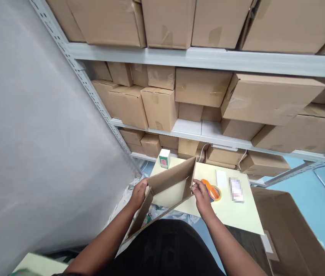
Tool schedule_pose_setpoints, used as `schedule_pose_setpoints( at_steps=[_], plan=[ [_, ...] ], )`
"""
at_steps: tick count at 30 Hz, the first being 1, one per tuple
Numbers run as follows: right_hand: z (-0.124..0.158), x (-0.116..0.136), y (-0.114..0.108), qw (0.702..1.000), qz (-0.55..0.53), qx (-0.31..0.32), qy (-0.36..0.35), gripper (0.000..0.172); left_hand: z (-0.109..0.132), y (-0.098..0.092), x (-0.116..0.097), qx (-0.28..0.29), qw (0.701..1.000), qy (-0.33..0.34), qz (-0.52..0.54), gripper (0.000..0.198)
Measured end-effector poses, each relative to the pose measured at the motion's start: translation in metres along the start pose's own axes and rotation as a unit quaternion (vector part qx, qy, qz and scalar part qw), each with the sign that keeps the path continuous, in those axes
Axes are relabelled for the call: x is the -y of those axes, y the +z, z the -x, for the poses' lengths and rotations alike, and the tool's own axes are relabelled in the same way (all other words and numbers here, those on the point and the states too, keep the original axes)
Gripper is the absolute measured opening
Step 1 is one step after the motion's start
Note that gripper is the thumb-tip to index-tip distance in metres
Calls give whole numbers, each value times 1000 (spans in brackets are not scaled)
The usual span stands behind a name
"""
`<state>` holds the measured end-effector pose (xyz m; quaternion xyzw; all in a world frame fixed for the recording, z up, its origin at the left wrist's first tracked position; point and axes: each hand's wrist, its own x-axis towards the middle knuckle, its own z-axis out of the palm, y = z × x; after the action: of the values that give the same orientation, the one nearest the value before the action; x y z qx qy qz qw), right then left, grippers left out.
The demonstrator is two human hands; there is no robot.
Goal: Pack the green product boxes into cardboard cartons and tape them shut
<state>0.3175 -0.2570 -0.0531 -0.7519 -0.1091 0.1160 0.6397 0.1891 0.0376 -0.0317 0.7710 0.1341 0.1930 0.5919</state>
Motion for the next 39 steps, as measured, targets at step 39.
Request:
schedule_pose_setpoints(
  at_steps=[39],
  plan=[
    [16, 4, 6, 965, 166, -158, -125, 49, -122, -1, 47, 78, 988, 44, 123, 24]
  ],
)
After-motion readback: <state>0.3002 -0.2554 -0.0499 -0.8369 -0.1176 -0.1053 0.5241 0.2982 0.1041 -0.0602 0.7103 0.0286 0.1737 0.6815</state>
